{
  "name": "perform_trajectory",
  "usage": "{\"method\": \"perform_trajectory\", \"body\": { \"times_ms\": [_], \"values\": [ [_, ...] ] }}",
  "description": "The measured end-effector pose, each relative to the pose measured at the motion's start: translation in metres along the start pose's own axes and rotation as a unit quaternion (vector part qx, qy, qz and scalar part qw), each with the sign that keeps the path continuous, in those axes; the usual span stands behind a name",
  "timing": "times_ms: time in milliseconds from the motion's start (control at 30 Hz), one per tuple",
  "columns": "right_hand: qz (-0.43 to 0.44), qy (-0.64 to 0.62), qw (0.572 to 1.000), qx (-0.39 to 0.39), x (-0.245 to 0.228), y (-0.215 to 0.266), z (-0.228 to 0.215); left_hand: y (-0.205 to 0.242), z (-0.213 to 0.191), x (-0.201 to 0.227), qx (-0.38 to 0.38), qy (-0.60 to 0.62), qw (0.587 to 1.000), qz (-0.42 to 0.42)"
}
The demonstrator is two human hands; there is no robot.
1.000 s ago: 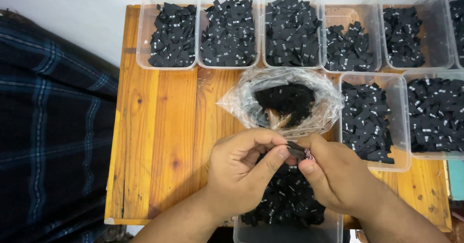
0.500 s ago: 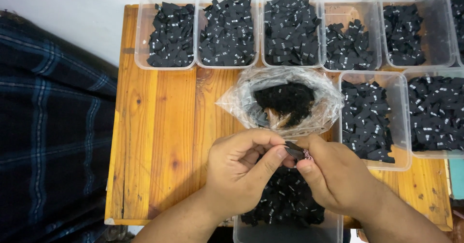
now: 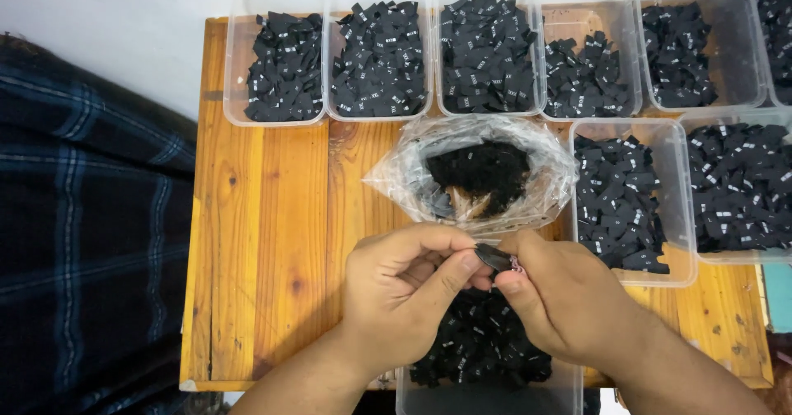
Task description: Trimming excess threads from small black fabric components using a thread nipper and sorting them into plastic bins.
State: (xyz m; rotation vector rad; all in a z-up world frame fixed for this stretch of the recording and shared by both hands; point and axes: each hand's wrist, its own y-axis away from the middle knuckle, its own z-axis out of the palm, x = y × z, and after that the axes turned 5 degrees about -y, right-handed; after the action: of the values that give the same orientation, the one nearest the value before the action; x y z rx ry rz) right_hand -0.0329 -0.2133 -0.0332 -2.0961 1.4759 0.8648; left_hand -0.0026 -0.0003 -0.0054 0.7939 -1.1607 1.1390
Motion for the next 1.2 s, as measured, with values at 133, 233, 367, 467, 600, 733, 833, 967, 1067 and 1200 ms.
{"method": "perform_trajectory", "body": {
  "times_ms": [133,233,367,467,600,733,833,967,1067,1200],
  "values": [
    [-0.002,0.008,1.0,0.001,0.001,0.0,0.001,-0.001,0.0,0.002,-0.002,-0.001,1.0,-0.002],
    [-0.019,0.028,0.999,0.008,0.001,0.0,0.002,-0.001,-0.001,0.003,-0.002,-0.003,1.0,-0.006],
    [-0.024,0.033,0.999,0.01,0.001,0.0,0.003,0.0,-0.002,0.002,0.0,0.007,1.0,-0.018],
    [-0.022,0.024,0.999,0.013,0.002,0.0,0.003,-0.001,-0.003,0.005,-0.002,-0.003,1.0,-0.016],
    [-0.027,0.0,1.0,0.013,0.0,-0.002,0.002,-0.004,-0.004,0.01,-0.013,-0.041,0.999,0.003],
    [-0.028,0.003,1.0,0.009,-0.001,-0.002,0.001,-0.006,-0.004,0.013,-0.02,-0.066,0.997,0.027],
    [-0.038,-0.009,0.999,0.008,-0.003,-0.004,0.0,-0.006,-0.005,0.014,-0.03,-0.068,0.997,0.034],
    [-0.025,0.007,1.0,0.012,0.001,-0.001,0.002,-0.007,-0.005,0.015,-0.031,-0.086,0.995,0.037],
    [-0.022,0.008,1.0,0.011,-0.001,-0.001,0.001,-0.007,-0.006,0.014,-0.032,-0.084,0.996,0.024],
    [-0.003,0.01,1.0,-0.001,-0.002,-0.002,0.0,-0.006,-0.005,0.012,-0.027,-0.043,0.998,-0.024]
  ]
}}
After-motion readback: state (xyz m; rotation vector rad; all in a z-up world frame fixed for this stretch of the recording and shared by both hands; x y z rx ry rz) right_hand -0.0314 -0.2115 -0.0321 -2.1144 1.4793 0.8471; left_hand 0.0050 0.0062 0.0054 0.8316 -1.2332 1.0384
